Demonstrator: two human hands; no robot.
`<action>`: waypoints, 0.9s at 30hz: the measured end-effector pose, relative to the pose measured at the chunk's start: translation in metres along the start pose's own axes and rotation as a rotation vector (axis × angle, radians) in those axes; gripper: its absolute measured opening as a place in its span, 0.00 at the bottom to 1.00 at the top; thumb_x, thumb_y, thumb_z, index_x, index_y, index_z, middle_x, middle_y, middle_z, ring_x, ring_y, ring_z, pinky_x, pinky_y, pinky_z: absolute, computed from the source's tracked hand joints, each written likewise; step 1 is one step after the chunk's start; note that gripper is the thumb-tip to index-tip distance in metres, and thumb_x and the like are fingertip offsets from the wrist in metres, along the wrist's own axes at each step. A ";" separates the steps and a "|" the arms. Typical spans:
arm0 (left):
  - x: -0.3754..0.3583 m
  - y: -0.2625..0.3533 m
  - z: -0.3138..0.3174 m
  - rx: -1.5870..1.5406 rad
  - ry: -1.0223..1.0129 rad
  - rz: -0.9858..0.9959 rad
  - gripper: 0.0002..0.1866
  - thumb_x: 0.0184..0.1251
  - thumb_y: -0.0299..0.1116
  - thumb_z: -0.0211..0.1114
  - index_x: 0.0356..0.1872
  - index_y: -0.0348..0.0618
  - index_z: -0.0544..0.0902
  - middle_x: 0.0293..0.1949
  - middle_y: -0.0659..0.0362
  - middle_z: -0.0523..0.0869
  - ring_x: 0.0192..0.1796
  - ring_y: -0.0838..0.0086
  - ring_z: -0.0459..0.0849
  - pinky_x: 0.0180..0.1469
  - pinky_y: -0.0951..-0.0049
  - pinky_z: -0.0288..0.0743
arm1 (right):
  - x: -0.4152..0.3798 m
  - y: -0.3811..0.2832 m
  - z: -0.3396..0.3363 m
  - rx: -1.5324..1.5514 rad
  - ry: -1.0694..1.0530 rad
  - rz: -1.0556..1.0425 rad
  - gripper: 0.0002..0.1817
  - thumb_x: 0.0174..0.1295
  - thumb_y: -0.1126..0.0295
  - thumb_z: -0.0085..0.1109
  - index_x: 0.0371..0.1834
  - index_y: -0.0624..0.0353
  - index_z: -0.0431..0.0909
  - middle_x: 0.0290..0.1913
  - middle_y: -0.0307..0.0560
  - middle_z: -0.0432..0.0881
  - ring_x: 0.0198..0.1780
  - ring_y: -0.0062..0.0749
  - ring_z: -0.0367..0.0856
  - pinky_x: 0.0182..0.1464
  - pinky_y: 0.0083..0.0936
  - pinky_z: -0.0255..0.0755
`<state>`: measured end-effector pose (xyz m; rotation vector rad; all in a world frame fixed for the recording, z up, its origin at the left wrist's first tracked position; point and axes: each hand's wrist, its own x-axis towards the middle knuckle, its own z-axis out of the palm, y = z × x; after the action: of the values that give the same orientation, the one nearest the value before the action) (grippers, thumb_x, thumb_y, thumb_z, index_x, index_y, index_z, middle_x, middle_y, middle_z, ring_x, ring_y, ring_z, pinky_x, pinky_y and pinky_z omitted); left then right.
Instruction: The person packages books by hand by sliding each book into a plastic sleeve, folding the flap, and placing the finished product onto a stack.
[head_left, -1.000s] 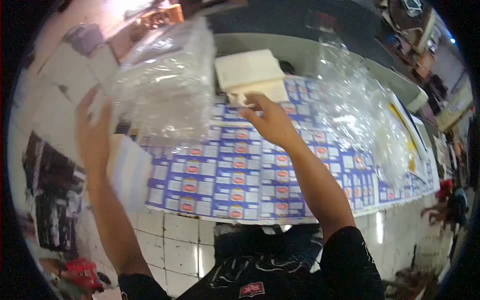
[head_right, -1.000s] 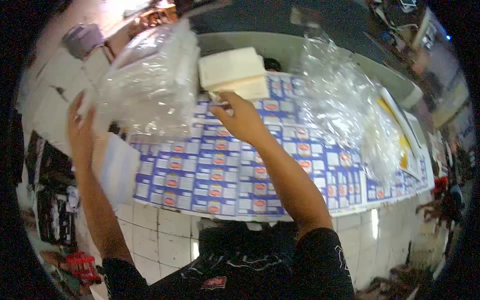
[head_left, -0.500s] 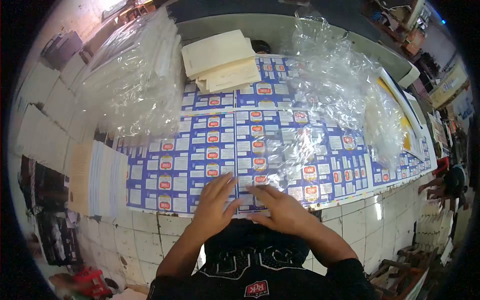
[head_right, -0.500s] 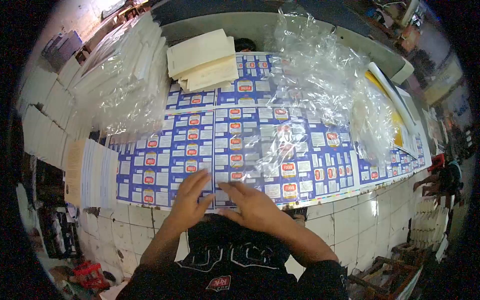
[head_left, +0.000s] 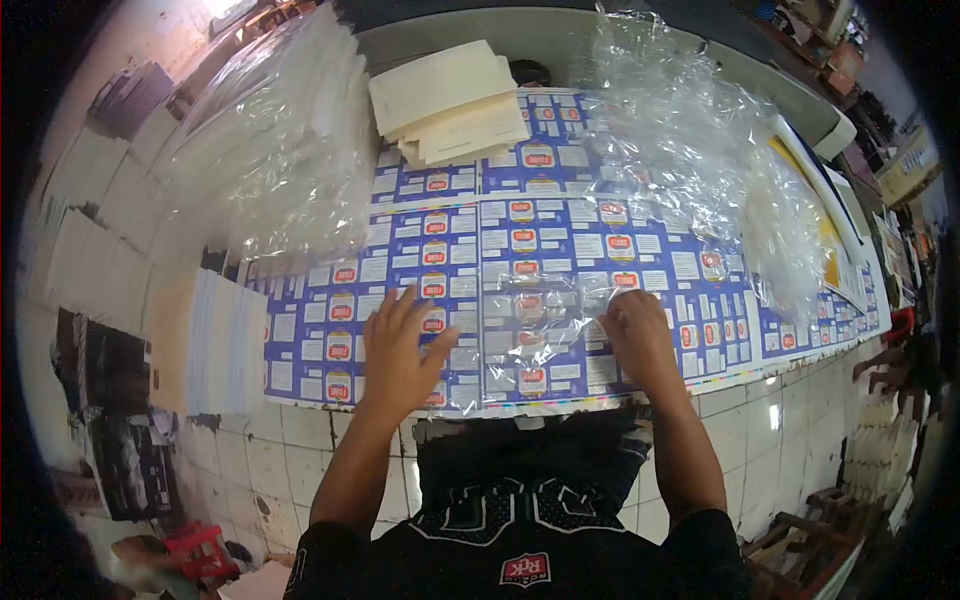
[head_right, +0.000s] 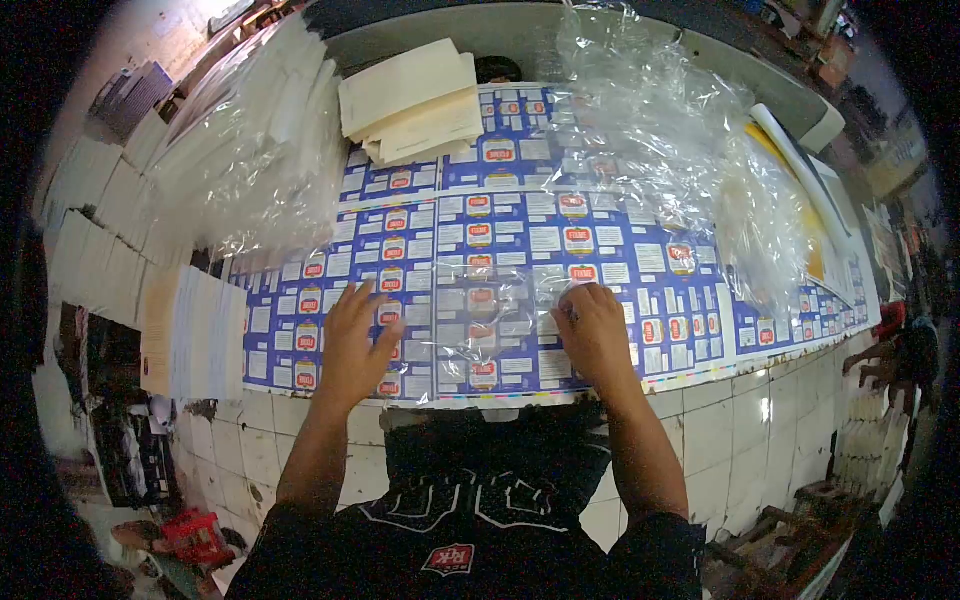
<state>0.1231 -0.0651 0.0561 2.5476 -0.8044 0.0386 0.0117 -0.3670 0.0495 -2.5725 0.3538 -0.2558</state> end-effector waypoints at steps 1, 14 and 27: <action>0.008 0.007 0.003 -0.082 0.101 0.026 0.23 0.61 0.50 0.67 0.46 0.40 0.84 0.66 0.44 0.71 0.72 0.43 0.59 0.70 0.41 0.46 | -0.002 -0.003 0.002 0.004 -0.005 -0.005 0.12 0.55 0.70 0.67 0.37 0.62 0.76 0.41 0.50 0.81 0.50 0.42 0.79 0.53 0.36 0.70; 0.028 0.002 0.015 -0.990 -0.343 -0.163 0.20 0.78 0.45 0.50 0.37 0.39 0.81 0.31 0.60 0.84 0.32 0.79 0.81 0.37 0.76 0.76 | -0.011 0.017 -0.047 1.365 0.367 0.280 0.31 0.56 0.81 0.62 0.65 0.65 0.64 0.40 0.43 0.75 0.37 0.22 0.76 0.37 0.17 0.70; 0.042 -0.045 -0.014 -0.585 0.041 -0.426 0.12 0.69 0.38 0.64 0.44 0.40 0.84 0.21 0.65 0.79 0.23 0.84 0.74 0.25 0.79 0.70 | 0.001 0.006 -0.010 0.981 -0.005 0.601 0.09 0.63 0.65 0.62 0.32 0.59 0.81 0.26 0.35 0.80 0.26 0.15 0.72 0.27 0.15 0.63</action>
<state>0.1843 -0.0491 0.0566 2.0906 -0.1944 -0.2441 0.0090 -0.3772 0.0545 -1.4302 0.7507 -0.1408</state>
